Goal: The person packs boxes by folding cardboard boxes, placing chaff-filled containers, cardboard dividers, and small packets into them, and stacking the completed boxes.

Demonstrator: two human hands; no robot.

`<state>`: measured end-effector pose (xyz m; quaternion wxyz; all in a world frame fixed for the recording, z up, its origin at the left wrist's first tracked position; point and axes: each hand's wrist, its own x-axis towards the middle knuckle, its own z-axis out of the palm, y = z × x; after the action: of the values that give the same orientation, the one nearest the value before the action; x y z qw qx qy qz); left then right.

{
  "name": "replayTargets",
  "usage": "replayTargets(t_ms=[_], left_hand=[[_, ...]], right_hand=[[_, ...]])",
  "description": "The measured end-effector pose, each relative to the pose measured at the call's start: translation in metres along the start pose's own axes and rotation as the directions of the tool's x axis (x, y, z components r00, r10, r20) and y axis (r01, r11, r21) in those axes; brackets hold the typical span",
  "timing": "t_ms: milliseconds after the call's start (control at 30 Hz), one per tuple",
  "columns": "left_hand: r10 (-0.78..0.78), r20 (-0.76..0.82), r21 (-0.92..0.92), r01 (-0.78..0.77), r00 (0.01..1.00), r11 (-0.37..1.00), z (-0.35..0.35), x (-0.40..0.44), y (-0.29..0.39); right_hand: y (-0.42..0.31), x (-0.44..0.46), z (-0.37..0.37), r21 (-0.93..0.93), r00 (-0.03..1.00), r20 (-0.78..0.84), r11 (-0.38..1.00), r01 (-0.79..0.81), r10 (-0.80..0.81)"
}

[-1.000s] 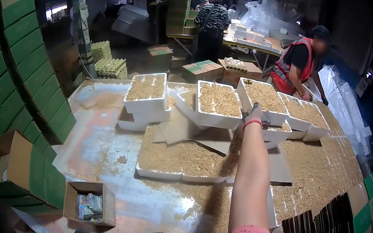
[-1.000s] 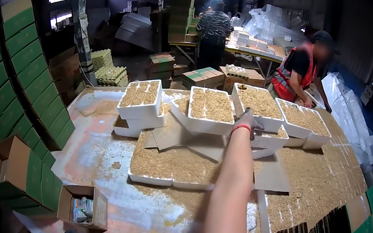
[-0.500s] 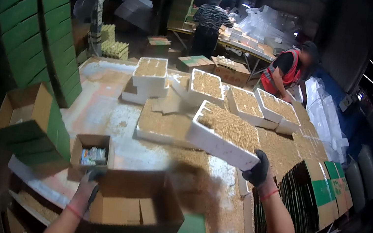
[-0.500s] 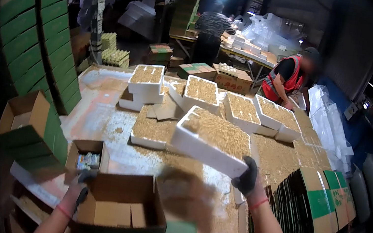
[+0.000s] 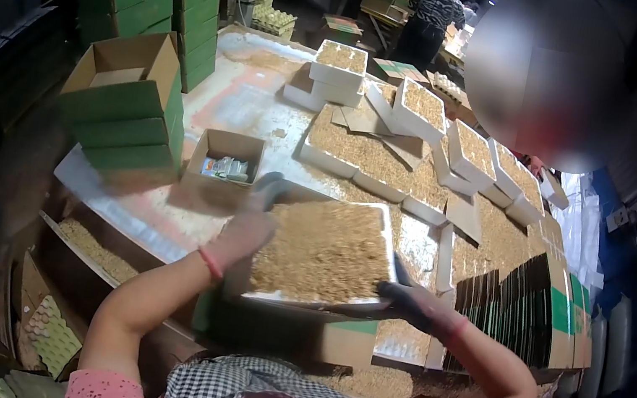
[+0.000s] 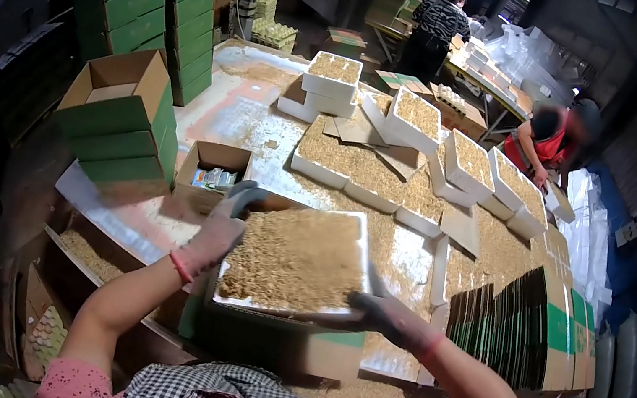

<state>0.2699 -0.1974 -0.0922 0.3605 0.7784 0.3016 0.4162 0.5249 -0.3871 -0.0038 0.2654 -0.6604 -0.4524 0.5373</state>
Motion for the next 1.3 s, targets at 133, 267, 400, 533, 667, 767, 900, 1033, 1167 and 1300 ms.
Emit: replayTargets(t_ms=[133, 267, 400, 533, 667, 767, 900, 1033, 1167, 1300], left_hand=[[-0.075, -0.016, -0.171, 0.071, 0.997, 0.983, -0.021, -0.029, -0.045], [-0.165, 0.016, -0.149, 0.165, 0.986, 0.975, -0.031, -0.042, -0.065], [-0.287, 0.007, -0.365, 0.27, 0.958, 0.891, -0.04, -0.048, -0.063], [-0.279, -0.005, -0.38, 0.256, 0.96, 0.889, -0.041, -0.05, -0.069], [-0.181, -0.005, -0.2, 0.176, 0.983, 0.964, -0.036, -0.051, -0.059], [-0.333, 0.049, -0.352, 0.328, 0.942, 0.876, -0.041, -0.05, -0.066], [-0.415, 0.074, -0.47, 0.399, 0.907, 0.787, -0.044, -0.053, -0.074], [-0.233, 0.029, -0.282, 0.231, 0.972, 0.931, -0.039, -0.052, -0.064], [-0.19, 0.043, -0.318, 0.194, 0.981, 0.928, -0.035, -0.056, -0.056], [-0.189, 0.017, -0.066, 0.19, 0.982, 0.98, -0.028, -0.05, -0.074]], right_hand=[[0.013, 0.051, 0.024, -0.217, 0.992, 0.125, 0.976, 0.024, 0.003], [0.034, 0.111, 0.051, -0.872, 0.974, 0.213, 0.465, 0.155, 0.076], [0.01, 0.117, 0.06, -0.982, 0.975, 0.16, 0.125, 0.141, 0.155], [0.01, 0.125, 0.073, -0.971, 0.949, -0.079, 0.239, -0.004, -0.305], [0.055, 0.186, 0.105, -0.78, 0.908, -0.399, 0.57, -0.259, -0.132], [0.052, 0.195, 0.088, -0.983, 0.997, -0.042, 0.182, -0.03, -0.062], [0.016, 0.175, 0.085, -0.968, 0.993, 0.028, 0.251, -0.002, 0.117], [0.034, 0.173, 0.102, -0.891, 0.983, -0.165, 0.439, -0.113, -0.081], [0.017, 0.172, 0.106, -0.863, 0.996, -0.089, 0.499, -0.077, -0.001], [-0.01, 0.147, 0.144, -0.8, 0.998, 0.031, 0.597, 0.055, -0.051]])
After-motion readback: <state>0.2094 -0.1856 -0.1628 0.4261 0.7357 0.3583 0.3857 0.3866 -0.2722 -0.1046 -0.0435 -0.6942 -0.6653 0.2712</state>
